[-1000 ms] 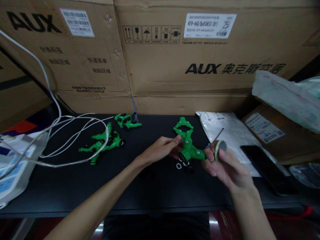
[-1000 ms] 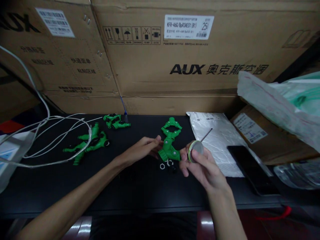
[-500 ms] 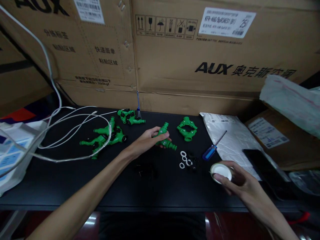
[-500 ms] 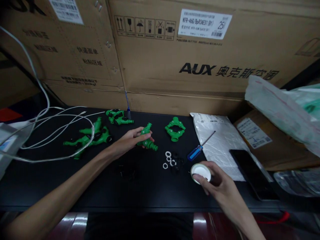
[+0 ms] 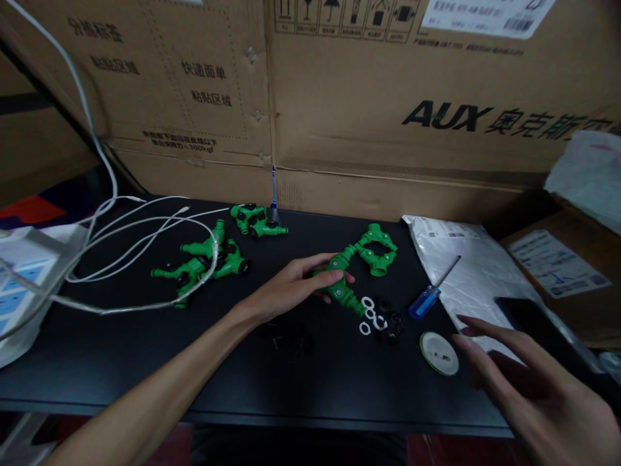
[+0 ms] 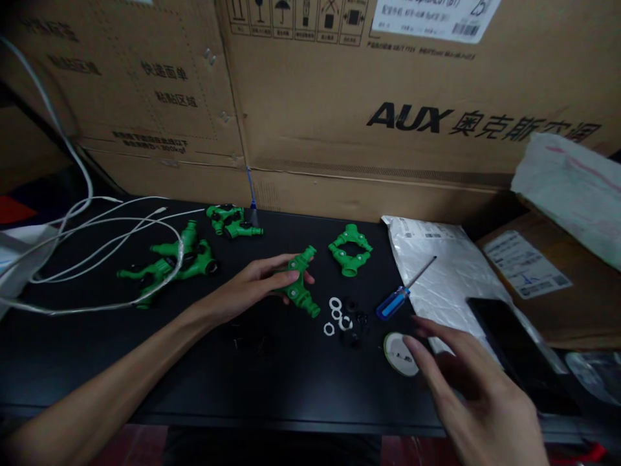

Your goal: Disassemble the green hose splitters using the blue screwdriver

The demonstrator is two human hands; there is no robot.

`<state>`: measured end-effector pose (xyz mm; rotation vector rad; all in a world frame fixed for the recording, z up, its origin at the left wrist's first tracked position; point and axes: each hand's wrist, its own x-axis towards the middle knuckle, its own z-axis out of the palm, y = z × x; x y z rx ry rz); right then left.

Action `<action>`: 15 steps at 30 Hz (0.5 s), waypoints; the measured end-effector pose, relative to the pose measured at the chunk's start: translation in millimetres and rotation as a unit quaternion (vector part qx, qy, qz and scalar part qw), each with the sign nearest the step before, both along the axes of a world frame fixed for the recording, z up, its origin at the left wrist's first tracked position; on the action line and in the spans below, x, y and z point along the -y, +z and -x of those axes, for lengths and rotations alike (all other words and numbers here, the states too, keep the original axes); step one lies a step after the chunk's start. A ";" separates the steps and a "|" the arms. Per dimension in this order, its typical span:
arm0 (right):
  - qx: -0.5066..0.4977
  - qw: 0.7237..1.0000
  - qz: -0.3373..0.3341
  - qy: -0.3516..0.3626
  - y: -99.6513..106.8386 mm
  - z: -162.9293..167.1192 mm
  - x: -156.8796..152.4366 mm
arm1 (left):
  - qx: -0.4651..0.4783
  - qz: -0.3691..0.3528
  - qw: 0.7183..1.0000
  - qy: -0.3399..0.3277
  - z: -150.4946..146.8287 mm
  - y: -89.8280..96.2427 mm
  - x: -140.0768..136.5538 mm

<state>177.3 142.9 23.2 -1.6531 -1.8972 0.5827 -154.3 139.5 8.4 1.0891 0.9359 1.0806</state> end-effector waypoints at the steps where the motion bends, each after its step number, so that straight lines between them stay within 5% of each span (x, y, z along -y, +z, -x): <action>1: -0.038 0.998 0.038 0.042 8.0 16.2 -1.3 | -0.008 -0.014 1.000 0.008 -2.3 1.3 1.2; 5: -0.216 0.951 0.132 0.175 22.8 89.8 -22.2 | -0.051 -0.065 0.993 0.081 -10.8 5.3 3.7; 9: -0.345 0.855 0.259 0.287 19.5 135.6 -50.2 | -0.152 -0.146 0.970 0.120 -7.6 5.7 -1.4; 12: -0.357 0.842 0.271 0.299 16.3 147.4 -63.7 | -0.165 -0.142 0.969 0.120 3.2 4.2 -7.7; 15: -0.379 0.839 0.268 0.284 13.5 150.8 -70.7 | -0.078 -0.107 0.983 0.124 14.0 2.3 -11.7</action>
